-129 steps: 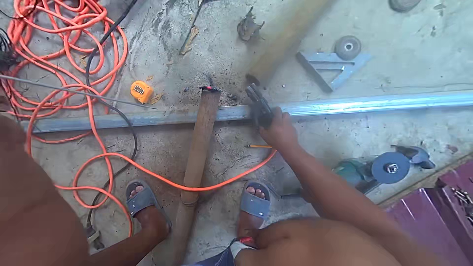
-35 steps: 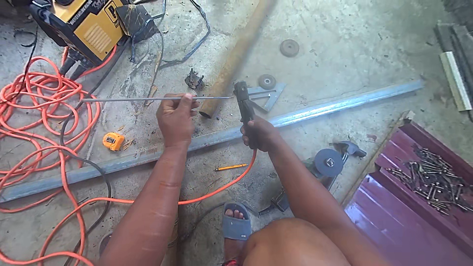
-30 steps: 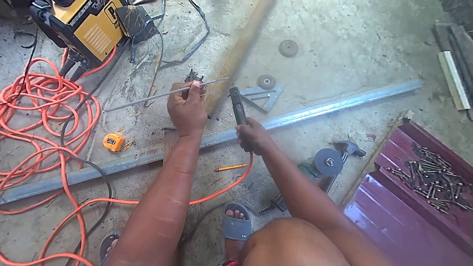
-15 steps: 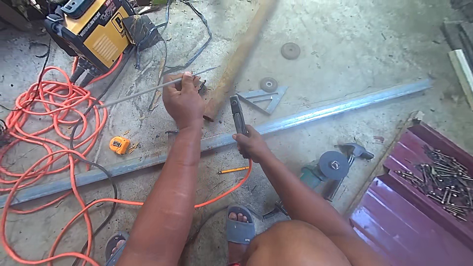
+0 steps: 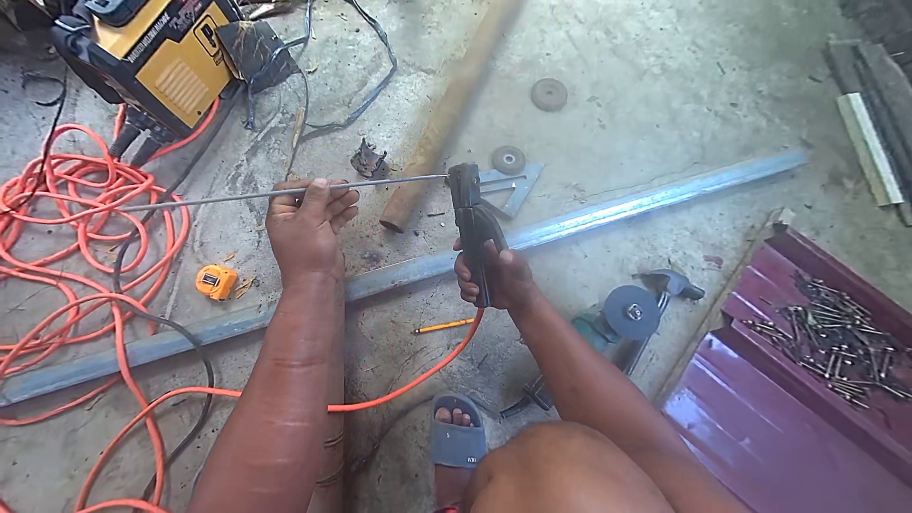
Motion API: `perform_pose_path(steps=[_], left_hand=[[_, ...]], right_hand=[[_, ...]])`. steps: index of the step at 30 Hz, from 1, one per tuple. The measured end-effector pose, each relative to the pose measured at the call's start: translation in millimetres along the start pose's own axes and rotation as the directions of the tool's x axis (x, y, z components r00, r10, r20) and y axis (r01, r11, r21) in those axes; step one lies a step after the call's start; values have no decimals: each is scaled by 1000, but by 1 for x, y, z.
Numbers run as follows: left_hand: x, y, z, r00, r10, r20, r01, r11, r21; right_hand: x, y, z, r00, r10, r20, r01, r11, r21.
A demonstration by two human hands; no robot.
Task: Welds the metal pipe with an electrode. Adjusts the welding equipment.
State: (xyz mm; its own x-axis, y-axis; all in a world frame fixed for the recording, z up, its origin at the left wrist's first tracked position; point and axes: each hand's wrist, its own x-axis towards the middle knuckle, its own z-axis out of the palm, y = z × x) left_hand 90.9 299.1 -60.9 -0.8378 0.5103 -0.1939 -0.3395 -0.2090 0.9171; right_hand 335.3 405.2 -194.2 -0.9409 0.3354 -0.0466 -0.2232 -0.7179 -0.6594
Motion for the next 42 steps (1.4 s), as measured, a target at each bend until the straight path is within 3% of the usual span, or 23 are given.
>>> perform_pose_path(steps=[15,24,42], left_hand=[[1,5,-3,991,78,106,-81,996,27],[13,15,-10,944,115,310,-158,980,119],[17,11,-20,929,169,330,-216,970,111]], right_hand=[[0,-1,4,997,47,54,-45,998,-35],[-10,-5,-1,997,76,32,-71,989,-129],[-6,-3,1,994,109,22,-105,984,-144]])
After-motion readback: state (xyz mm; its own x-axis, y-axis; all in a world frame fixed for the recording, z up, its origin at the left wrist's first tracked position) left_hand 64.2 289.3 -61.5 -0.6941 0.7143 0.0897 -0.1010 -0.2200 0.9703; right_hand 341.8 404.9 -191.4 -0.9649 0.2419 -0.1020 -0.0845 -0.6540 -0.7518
